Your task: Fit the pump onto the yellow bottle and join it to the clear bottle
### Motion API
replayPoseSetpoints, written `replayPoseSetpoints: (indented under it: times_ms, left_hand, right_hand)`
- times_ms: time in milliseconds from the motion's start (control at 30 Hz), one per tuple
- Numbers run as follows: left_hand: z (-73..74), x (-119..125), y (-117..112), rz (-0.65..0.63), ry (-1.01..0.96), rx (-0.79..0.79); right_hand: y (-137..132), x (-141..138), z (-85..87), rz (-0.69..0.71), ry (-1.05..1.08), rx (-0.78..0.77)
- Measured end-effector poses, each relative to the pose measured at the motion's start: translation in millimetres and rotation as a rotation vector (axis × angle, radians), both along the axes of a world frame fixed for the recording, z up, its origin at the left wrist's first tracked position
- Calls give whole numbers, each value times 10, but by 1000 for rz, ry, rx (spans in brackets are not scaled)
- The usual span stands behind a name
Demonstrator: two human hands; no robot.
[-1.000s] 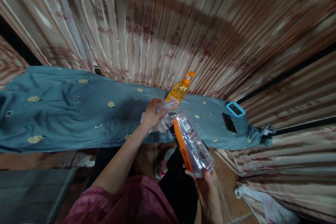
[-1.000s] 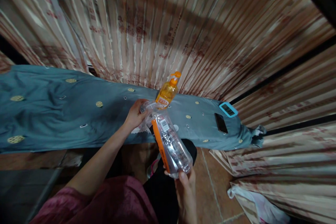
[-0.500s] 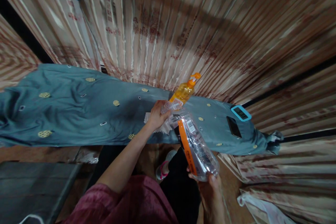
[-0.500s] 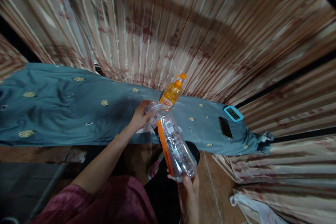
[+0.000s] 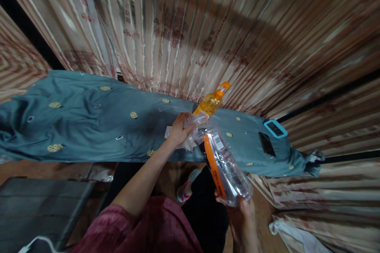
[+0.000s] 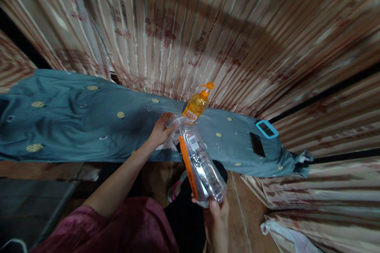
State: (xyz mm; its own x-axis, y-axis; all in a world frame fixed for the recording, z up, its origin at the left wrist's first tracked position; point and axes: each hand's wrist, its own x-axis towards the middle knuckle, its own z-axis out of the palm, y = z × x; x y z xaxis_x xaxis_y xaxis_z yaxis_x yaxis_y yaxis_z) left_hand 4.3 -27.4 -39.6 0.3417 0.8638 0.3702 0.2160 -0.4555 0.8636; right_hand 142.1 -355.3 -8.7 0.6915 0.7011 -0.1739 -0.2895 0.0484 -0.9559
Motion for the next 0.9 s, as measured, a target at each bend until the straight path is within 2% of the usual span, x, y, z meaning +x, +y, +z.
replayPoseSetpoints:
  times_ms: [167, 300, 400, 900]
  left_hand:
    - [33, -4, -11, -25, -12, -10]
    - [13, 2, -11, -14, -24, -19]
    - [-2, 5, -11, 9, -26, -15]
    - [-76, 13, -6, 23, -14, 9]
  right_hand:
    - [1, 22, 46, 9, 4, 6]
    - [-23, 56, 29, 36, -18, -13]
    - [-25, 45, 20, 6, -35, -14]
    - [-14, 66, 119, -16, -63, -12]
